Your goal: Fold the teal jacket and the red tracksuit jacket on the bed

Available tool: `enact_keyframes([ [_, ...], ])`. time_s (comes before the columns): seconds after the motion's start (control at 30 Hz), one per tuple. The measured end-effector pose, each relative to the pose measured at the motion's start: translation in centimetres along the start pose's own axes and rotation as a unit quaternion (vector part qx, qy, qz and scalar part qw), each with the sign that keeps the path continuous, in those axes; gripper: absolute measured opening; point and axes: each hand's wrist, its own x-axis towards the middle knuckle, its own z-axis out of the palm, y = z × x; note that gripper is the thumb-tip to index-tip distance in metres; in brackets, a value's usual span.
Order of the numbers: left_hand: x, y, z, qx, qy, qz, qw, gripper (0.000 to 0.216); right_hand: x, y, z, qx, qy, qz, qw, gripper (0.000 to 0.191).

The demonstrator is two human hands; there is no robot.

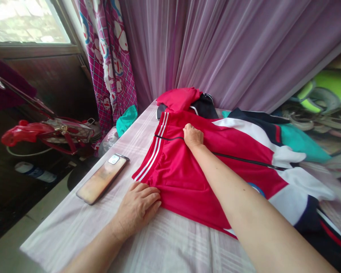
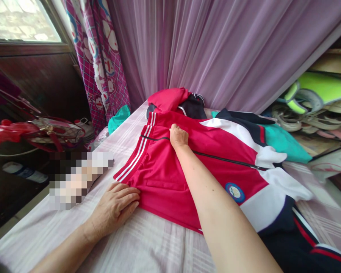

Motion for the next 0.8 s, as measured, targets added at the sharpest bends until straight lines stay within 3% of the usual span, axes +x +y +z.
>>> enact_keyframes([
  [0.23,0.2,0.0,0.0,0.003,-0.007,-0.014,1.0,0.024,-0.9,0.2,1.1,0.028,-0.005,-0.042,0.999,0.032],
  [0.37,0.1,-0.2,0.1,0.004,-0.002,-0.007,1.0,0.023,-2.8,3.0,0.3,0.051,-0.025,-0.104,0.993,0.036],
  [0.5,0.1,-0.3,0.2,0.008,0.0,-0.006,1.0,0.022,-3.7,5.6,-0.7,0.034,-0.076,-0.107,0.991,0.032],
  [0.63,0.2,-0.3,0.1,0.012,0.004,-0.005,1.0,0.023,-3.1,5.1,-1.4,-0.006,-0.128,-0.089,0.988,0.025],
  [0.8,0.1,-0.4,0.3,0.026,0.013,0.004,1.0,0.024,-3.1,4.1,-1.5,-0.03,-0.122,-0.097,0.987,0.029],
])
